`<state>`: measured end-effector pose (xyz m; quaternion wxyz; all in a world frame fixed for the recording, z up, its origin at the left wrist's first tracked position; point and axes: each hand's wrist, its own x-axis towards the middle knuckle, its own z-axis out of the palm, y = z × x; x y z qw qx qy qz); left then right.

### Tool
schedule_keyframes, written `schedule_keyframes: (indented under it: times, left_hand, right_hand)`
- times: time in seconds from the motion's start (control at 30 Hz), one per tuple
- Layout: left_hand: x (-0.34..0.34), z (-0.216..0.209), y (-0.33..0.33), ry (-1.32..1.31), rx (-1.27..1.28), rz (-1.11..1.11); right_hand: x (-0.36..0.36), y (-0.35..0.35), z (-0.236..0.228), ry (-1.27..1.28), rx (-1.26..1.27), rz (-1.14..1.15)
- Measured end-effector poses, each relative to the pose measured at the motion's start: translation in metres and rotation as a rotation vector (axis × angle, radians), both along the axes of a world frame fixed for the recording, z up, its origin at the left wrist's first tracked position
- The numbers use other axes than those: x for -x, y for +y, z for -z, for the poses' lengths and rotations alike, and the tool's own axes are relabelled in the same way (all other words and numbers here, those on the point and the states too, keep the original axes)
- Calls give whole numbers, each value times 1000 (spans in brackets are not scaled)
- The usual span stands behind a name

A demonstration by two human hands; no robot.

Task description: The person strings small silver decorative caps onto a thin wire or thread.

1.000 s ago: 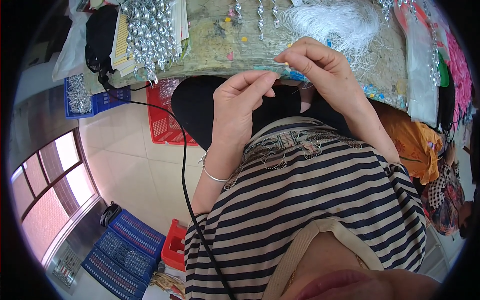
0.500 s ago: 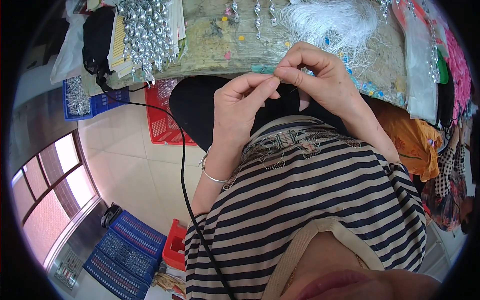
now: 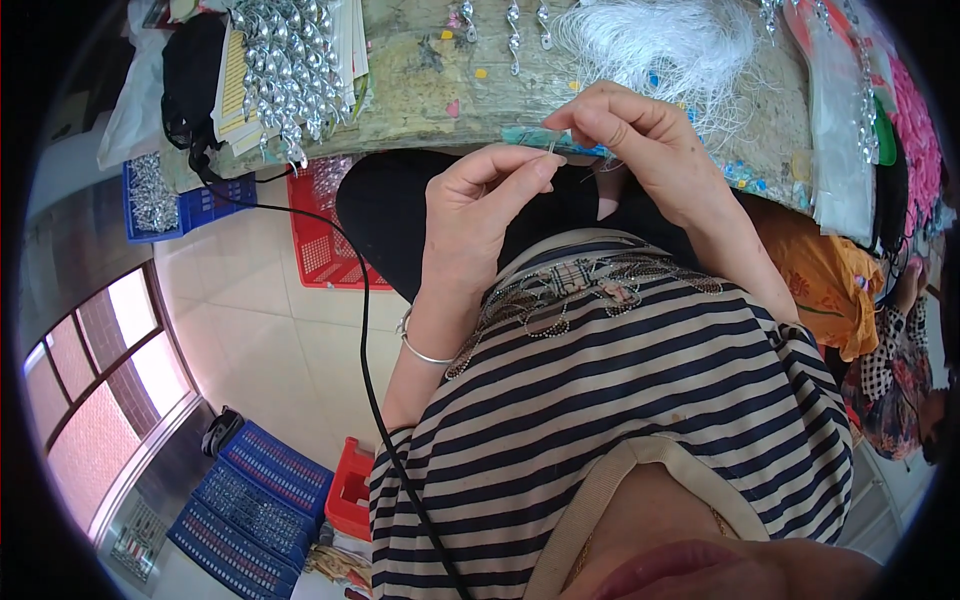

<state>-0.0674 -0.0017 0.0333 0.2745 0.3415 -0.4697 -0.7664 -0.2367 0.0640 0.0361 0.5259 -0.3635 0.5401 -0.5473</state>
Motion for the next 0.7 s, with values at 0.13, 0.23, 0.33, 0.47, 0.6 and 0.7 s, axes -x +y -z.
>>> schedule_keyframes:
  times: [0.13,0.23,0.33,0.47,0.6,0.7]
  left_hand:
    - [-2,2,-2,1,5,10]
    - [-3,1,-3,1,-8,62]
    - [-4,4,-2,-23,50,82]
    - [-5,4,-3,-43,44,105]
    - [-6,1,-4,-71,33,80]
    - [-6,1,-4,-89,64,46]
  right_hand:
    - [3,3,-2,-8,-42,-60]
    - [2,4,4,10,60,-84]
    - [4,3,3,79,71,-126]
    - [2,3,-1,250,120,-110]
    - [2,0,-6,674,314,-98]
    - [6,-1,-11,986,443,-91]
